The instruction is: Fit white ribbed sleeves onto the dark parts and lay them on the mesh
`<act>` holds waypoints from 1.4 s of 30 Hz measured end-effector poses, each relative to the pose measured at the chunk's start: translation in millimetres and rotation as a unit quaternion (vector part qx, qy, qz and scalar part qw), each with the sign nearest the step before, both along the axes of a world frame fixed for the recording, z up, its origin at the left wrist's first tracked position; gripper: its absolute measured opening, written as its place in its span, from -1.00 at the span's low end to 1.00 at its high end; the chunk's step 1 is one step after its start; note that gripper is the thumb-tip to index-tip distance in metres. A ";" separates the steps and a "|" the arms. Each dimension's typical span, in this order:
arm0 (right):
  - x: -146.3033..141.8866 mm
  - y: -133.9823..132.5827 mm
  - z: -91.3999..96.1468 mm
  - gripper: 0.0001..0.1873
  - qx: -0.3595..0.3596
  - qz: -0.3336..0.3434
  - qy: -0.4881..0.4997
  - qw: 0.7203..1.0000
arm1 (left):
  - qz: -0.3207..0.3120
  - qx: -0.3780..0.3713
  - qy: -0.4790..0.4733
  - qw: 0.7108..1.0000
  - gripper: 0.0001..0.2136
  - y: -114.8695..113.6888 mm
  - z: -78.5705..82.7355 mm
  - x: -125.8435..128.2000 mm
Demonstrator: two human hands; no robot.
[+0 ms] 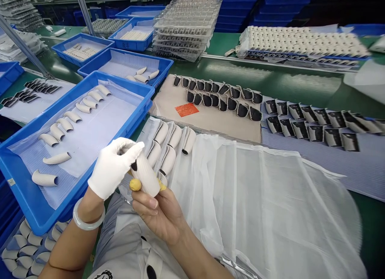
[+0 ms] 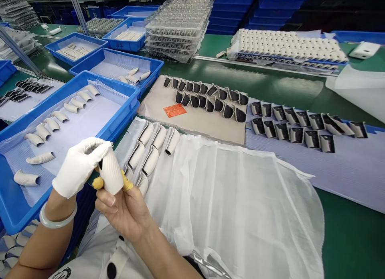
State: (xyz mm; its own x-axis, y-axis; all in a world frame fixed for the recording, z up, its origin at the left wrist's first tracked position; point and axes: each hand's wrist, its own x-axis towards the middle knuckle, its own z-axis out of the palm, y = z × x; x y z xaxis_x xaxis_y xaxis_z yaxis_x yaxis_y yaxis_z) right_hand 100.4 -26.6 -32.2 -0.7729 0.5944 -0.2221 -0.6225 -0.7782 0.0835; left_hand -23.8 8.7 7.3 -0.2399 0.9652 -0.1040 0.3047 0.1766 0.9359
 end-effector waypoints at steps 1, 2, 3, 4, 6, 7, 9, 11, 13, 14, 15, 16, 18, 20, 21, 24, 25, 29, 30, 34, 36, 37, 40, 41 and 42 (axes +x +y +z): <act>-0.1 -0.2 0.1 -0.79 0.007 -0.008 -0.012 1.000 | -0.012 0.008 -0.006 1.000 -0.71 0.2 -0.2 -1.1; 0.0 -0.4 0.5 -0.72 0.020 -0.018 -0.029 0.999 | -0.025 0.017 -0.014 0.999 -0.73 0.3 -0.4 -2.4; 0.3 -0.5 1.2 -0.67 0.036 -0.028 -0.052 0.998 | -0.037 0.028 -0.026 0.999 -0.73 0.4 -0.9 -3.8; 0.8 -0.5 2.0 -0.65 0.054 -0.040 -0.080 0.995 | -0.046 0.039 -0.040 0.997 -0.74 0.4 -1.6 -5.0; 2.3 -0.5 4.1 -0.66 0.085 -0.060 -0.143 0.984 | -0.053 0.057 -0.067 0.995 -0.74 -0.1 -3.8 -6.9; 3.1 -0.5 5.2 -0.65 0.094 -0.068 -0.169 0.979 | -0.054 0.064 -0.078 0.993 -0.74 -0.5 -5.2 -7.4; 4.4 -0.7 6.7 -0.63 0.106 -0.079 -0.206 0.970 | -0.053 0.071 -0.090 0.992 -0.75 -1.8 -7.4 -7.2; 4.8 -1.0 7.2 -0.63 0.119 -0.087 -0.229 0.962 | -0.054 0.075 -0.083 0.992 -0.74 -3.6 -8.2 -6.0; 4.0 -1.3 6.7 -0.63 0.135 -0.096 -0.248 0.955 | -0.068 0.082 -0.052 0.993 -0.72 -5.7 -6.9 -4.5; 3.5 -1.3 6.3 -0.63 0.142 -0.102 -0.256 0.951 | -0.083 0.083 -0.026 0.993 -0.67 -7.0 -5.7 -3.9; 3.0 -1.1 5.8 -0.63 0.148 -0.109 -0.264 0.947 | -0.100 0.080 0.004 0.992 -0.60 -8.5 -4.4 -3.4; 2.7 -0.9 5.5 -0.63 0.152 -0.115 -0.272 0.943 | -0.119 0.071 0.035 0.990 -0.50 -10.2 -3.1 -3.2; 3.1 -0.2 5.5 -0.65 0.154 -0.127 -0.292 0.936 | -0.151 0.047 0.092 0.983 -0.28 -13.9 -1.3 -3.5; 4.7 0.4 6.6 -0.68 0.151 -0.131 -0.319 0.926 | -0.174 0.028 0.129 0.976 -0.11 -17.1 -1.0 -5.0; 5.7 0.6 7.4 -0.68 0.150 -0.133 -0.333 0.921 | -0.185 0.024 0.140 0.972 -0.06 -18.1 -1.1 -6.0; 8.2 0.6 9.4 -0.66 0.165 -0.134 -0.362 0.908 | -0.213 0.031 0.147 0.965 -0.03 -17.2 -1.6 -9.3; 8.7 0.5 9.7 -0.65 0.176 -0.134 -0.366 0.904 | -0.218 0.036 0.139 0.965 -0.08 -15.7 -1.6 -10.1; 10.2 -0.7 9.3 -0.62 0.231 -0.132 -0.393 0.880 | -0.171 0.079 0.100 0.977 -0.47 -9.7 -2.1 -11.4; 10.7 -1.1 9.1 -0.61 0.242 -0.130 -0.407 0.871 | -0.149 0.095 0.092 0.980 -0.54 -8.9 -2.3 -11.1; 12.5 -2.2 5.4 -0.60 0.268 -0.105 -0.467 0.836 | -0.092 0.134 0.063 0.985 -0.68 -7.5 -1.0 -7.2; 12.8 -2.8 1.3 -0.58 0.282 -0.093 -0.481 0.825 | -0.068 0.139 0.068 0.986 -0.75 -6.4 1.1 -4.1; 13.0 -3.3 -0.7 -0.58 0.289 -0.091 -0.481 0.822 | -0.056 0.138 0.072 0.986 -0.79 -5.5 1.9 -2.6; 15.9 -6.0 -4.3 -0.58 0.309 -0.098 -0.475 0.818 | -0.016 0.130 0.079 0.988 -0.85 -0.9 1.7 0.8; 18.0 -7.2 -4.1 -0.58 0.316 -0.109 -0.474 0.814 | 0.001 0.120 0.073 0.990 -0.85 1.2 0.3 1.6; 20.5 -8.4 -3.2 -0.57 0.323 -0.122 -0.475 0.810 | 0.018 0.103 0.060 0.993 -0.84 3.6 -1.7 2.4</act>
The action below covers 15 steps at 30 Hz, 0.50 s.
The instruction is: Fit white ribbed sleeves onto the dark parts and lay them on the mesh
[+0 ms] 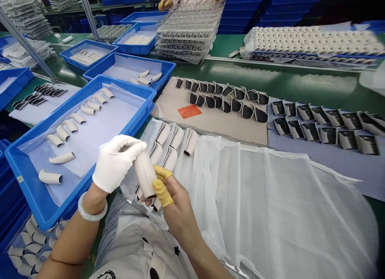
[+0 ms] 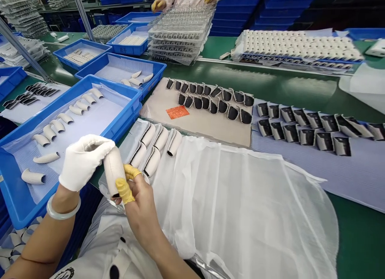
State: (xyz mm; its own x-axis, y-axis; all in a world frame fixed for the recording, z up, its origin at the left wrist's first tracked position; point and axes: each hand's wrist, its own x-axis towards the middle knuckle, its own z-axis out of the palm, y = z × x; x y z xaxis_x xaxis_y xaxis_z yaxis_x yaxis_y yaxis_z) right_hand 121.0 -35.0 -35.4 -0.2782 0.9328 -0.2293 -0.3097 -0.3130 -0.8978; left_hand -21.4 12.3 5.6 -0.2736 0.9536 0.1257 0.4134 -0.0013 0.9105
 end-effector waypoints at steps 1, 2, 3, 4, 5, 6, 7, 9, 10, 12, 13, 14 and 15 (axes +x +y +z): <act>2.9 -1.1 1.5 -0.56 0.013 -0.011 -0.001 1.000 | 0.013 -0.025 -0.024 0.999 -0.82 2.5 -2.6 0.8; 5.8 -2.1 3.3 -0.57 0.024 -0.023 -0.003 0.999 | 0.020 -0.057 -0.056 0.997 -0.79 5.0 -5.5 1.7; 8.6 -2.8 5.2 -0.59 0.033 -0.034 -0.005 0.999 | 0.021 -0.091 -0.090 0.992 -0.76 7.5 -8.8 2.8; 11.0 -3.3 6.9 -0.61 0.037 -0.042 -0.006 0.998 | 0.017 -0.121 -0.121 0.985 -0.73 9.6 -12.2 4.1; 12.9 -3.6 8.3 -0.64 0.039 -0.047 -0.005 0.998 | 0.010 -0.147 -0.146 0.978 -0.71 11.5 -15.6 5.5; 14.3 -3.6 9.2 -0.67 0.039 -0.052 -0.002 0.998 | 0.004 -0.164 -0.162 0.973 -0.69 13.0 -19.0 7.0; 15.3 -3.5 9.7 -0.69 0.038 -0.056 0.002 0.998 | -0.001 -0.175 -0.174 0.969 -0.68 14.3 -22.3 8.5; 16.6 -2.8 10.0 -0.72 0.038 -0.063 0.009 0.997 | -0.009 -0.186 -0.189 0.964 -0.68 15.9 -28.2 11.1; 17.2 -2.4 10.1 -0.72 0.040 -0.066 0.010 0.997 | -0.013 -0.191 -0.194 0.962 -0.68 16.4 -30.6 12.2; 18.6 -1.3 10.9 -0.72 0.044 -0.070 0.010 0.997 | -0.021 -0.197 -0.200 0.960 -0.69 17.3 -34.3 13.8; 19.4 -0.7 11.7 -0.72 0.045 -0.072 0.007 0.996 | -0.025 -0.201 -0.198 0.959 -0.69 17.6 -35.5 14.5; 20.3 -0.1 12.9 -0.73 0.044 -0.073 0.001 0.996 | -0.028 -0.204 -0.196 0.959 -0.69 18.1 -36.3 15.3; 21.3 0.5 14.1 -0.73 0.040 -0.077 -0.006 0.996 | -0.032 -0.207 -0.191 0.959 -0.69 18.5 -36.9 16.1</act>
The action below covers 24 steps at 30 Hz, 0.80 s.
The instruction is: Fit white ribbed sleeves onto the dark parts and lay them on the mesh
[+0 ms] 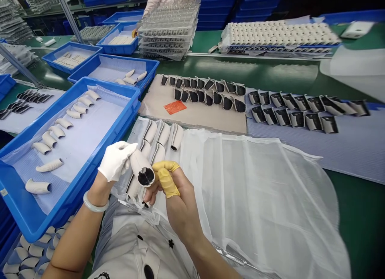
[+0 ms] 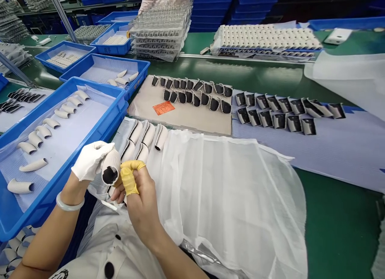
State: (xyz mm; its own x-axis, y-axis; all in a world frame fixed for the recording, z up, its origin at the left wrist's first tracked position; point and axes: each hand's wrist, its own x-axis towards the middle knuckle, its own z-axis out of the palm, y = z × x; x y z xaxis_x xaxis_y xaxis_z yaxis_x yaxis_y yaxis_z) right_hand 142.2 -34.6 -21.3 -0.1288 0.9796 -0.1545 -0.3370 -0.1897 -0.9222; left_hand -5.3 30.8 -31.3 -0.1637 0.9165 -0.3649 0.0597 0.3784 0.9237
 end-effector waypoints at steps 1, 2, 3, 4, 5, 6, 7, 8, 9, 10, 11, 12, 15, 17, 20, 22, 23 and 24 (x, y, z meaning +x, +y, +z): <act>0.9 0.6 1.2 -0.73 -0.007 -0.005 -0.009 1.000 | -0.005 -0.002 0.003 1.000 -0.69 0.6 -0.4 1.1; 1.9 1.3 2.3 -0.72 -0.016 -0.009 -0.019 1.000 | -0.009 -0.004 0.006 1.000 -0.68 1.2 -0.6 2.4; 2.9 2.0 3.0 -0.70 -0.029 -0.013 -0.030 0.999 | -0.013 -0.004 0.009 1.000 -0.68 1.9 -0.9 4.0; 4.1 2.8 3.2 -0.68 -0.042 -0.017 -0.041 0.998 | -0.015 -0.003 0.016 1.000 -0.68 2.6 -1.1 6.0; 5.6 3.6 2.7 -0.66 -0.055 -0.019 -0.052 0.997 | -0.013 0.001 0.029 0.999 -0.68 3.4 -1.4 8.3; 7.5 4.6 1.4 -0.64 -0.066 -0.019 -0.065 0.996 | -0.005 0.008 0.049 0.999 -0.69 4.1 -1.7 10.9; 10.0 5.5 -0.7 -0.62 -0.075 -0.017 -0.080 0.994 | 0.009 0.023 0.074 0.997 -0.70 4.8 -1.7 13.7; 13.0 6.5 -3.7 -0.61 -0.080 -0.014 -0.097 0.992 | 0.027 0.046 0.108 0.993 -0.72 5.6 -1.6 16.7; 16.5 7.2 -7.5 -0.60 -0.081 -0.009 -0.116 0.990 | 0.043 0.078 0.148 0.985 -0.74 6.4 -0.9 19.7; 20.5 7.7 -12.0 -0.60 -0.079 -0.004 -0.136 0.987 | 0.048 0.116 0.188 0.974 -0.76 7.6 0.2 22.8; 24.8 7.8 -17.1 -0.61 -0.074 -0.004 -0.159 0.984 | 0.036 0.154 0.228 0.961 -0.79 9.4 1.7 25.8; 29.2 7.6 -22.6 -0.63 -0.066 -0.011 -0.186 0.980 | 0.002 0.190 0.265 0.945 -0.81 12.0 3.6 28.9; 41.2 4.4 -40.4 -0.69 -0.017 -0.060 -0.303 0.951 | -0.178 0.261 0.360 0.878 -0.86 26.7 7.3 39.9; 47.3 1.1 -52.6 -0.71 0.014 -0.086 -0.370 0.925 | -0.289 0.286 0.402 0.821 -0.86 42.1 3.8 49.8; 54.0 -3.8 -69.7 -0.76 0.047 -0.090 -0.422 0.901 | -0.407 0.298 0.391 0.770 -0.87 68.8 -14.3 66.3; 57.7 -6.2 -78.9 -0.79 0.078 -0.092 -0.455 0.882 | -0.438 0.297 0.376 0.761 -0.92 85.0 -31.4 74.9; 59.3 -6.8 -82.4 -0.80 0.098 -0.095 -0.470 0.872 | -0.443 0.296 0.374 0.759 -0.94 91.9 -39.8 77.7; 60.7 -7.0 -85.3 -0.81 0.119 -0.097 -0.485 0.861 | -0.443 0.295 0.374 0.759 -0.96 97.6 -47.6 79.5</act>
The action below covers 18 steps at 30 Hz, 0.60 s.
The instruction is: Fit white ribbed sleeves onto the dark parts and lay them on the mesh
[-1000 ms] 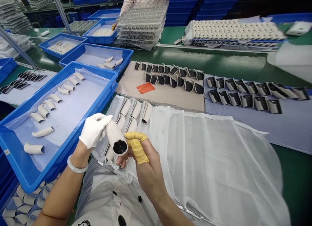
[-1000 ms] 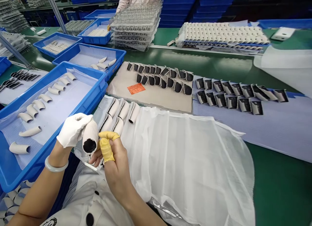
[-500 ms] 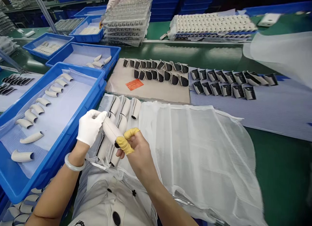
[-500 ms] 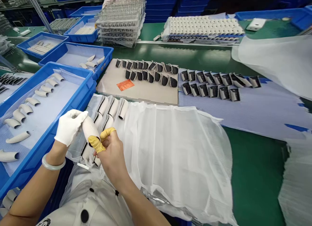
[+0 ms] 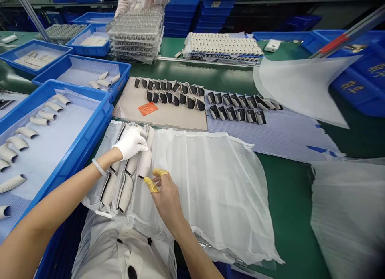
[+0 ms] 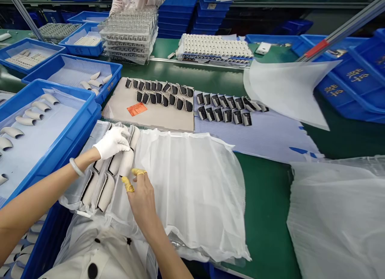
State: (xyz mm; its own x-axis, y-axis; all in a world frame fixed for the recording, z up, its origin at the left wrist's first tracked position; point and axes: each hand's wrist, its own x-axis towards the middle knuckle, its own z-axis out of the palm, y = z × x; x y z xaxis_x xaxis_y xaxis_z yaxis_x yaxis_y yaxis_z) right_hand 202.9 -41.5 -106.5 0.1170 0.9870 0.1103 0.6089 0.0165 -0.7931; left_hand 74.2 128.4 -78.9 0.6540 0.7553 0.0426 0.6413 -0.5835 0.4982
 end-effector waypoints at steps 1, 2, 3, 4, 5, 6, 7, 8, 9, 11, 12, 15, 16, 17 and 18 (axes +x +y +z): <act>1.1 0.4 -2.3 -0.81 0.020 0.008 -0.019 1.000 | 0.000 0.000 0.002 1.000 -0.96 4.5 -6.9 0.9; 1.7 1.3 -4.1 -0.80 0.039 0.018 -0.037 0.998 | -0.001 0.000 0.004 1.000 -0.96 7.8 -12.7 1.2; 2.0 2.7 -5.7 -0.78 0.057 0.030 -0.055 0.996 | -0.001 -0.001 0.006 1.000 -0.96 9.9 -17.6 1.1; 2.0 4.5 -7.3 -0.76 0.074 0.043 -0.073 0.994 | -0.002 0.000 0.009 1.000 -0.95 10.8 -21.7 0.9; 1.7 6.4 -9.0 -0.75 0.089 0.056 -0.090 0.990 | -0.002 0.000 0.011 1.000 -0.95 10.7 -25.1 0.6; 1.3 8.5 -10.9 -0.74 0.103 0.069 -0.108 0.986 | -0.001 0.001 0.014 1.000 -0.94 9.8 -28.0 0.4; 0.9 10.3 -12.9 -0.74 0.113 0.081 -0.126 0.982 | 0.001 0.003 0.017 1.000 -0.93 8.4 -30.5 0.3; 0.6 11.9 -15.0 -0.73 0.122 0.092 -0.144 0.978 | 0.004 0.006 0.019 1.000 -0.93 6.6 -32.6 0.4; 0.4 13.1 -17.0 -0.73 0.130 0.101 -0.161 0.973 | 0.009 0.010 0.022 1.000 -0.92 4.6 -34.1 0.6; 0.4 14.4 -20.4 -0.71 0.143 0.112 -0.193 0.964 | 0.021 0.022 0.025 0.999 -0.90 0.4 -35.4 1.8; 0.4 14.7 -21.7 -0.71 0.149 0.114 -0.207 0.960 | 0.027 0.029 0.027 0.999 -0.90 -1.8 -34.7 2.8; 0.7 15.1 -24.8 -0.71 0.169 0.127 -0.244 0.946 | 0.037 0.050 0.030 0.998 -0.88 -10.0 -26.4 6.4; 1.1 15.5 -25.8 -0.72 0.176 0.133 -0.254 0.942 | 0.039 0.056 0.031 0.997 -0.87 -13.6 -21.3 6.6; 1.6 16.1 -26.8 -0.72 0.184 0.138 -0.262 0.937 | 0.040 0.062 0.031 0.997 -0.86 -17.8 -14.9 5.5; 2.4 17.0 -27.8 -0.73 0.192 0.141 -0.269 0.933 | 0.042 0.066 0.031 0.996 -0.85 -22.9 -7.6 2.7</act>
State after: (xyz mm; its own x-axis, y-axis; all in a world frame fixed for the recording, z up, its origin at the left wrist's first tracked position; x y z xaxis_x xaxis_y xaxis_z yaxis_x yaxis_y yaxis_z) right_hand 205.3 -24.6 -134.3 -0.3159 0.8458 0.4298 0.8453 0.4567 -0.2773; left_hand 76.9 105.6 -86.5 0.5937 0.7976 0.1067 0.7177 -0.5848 0.3780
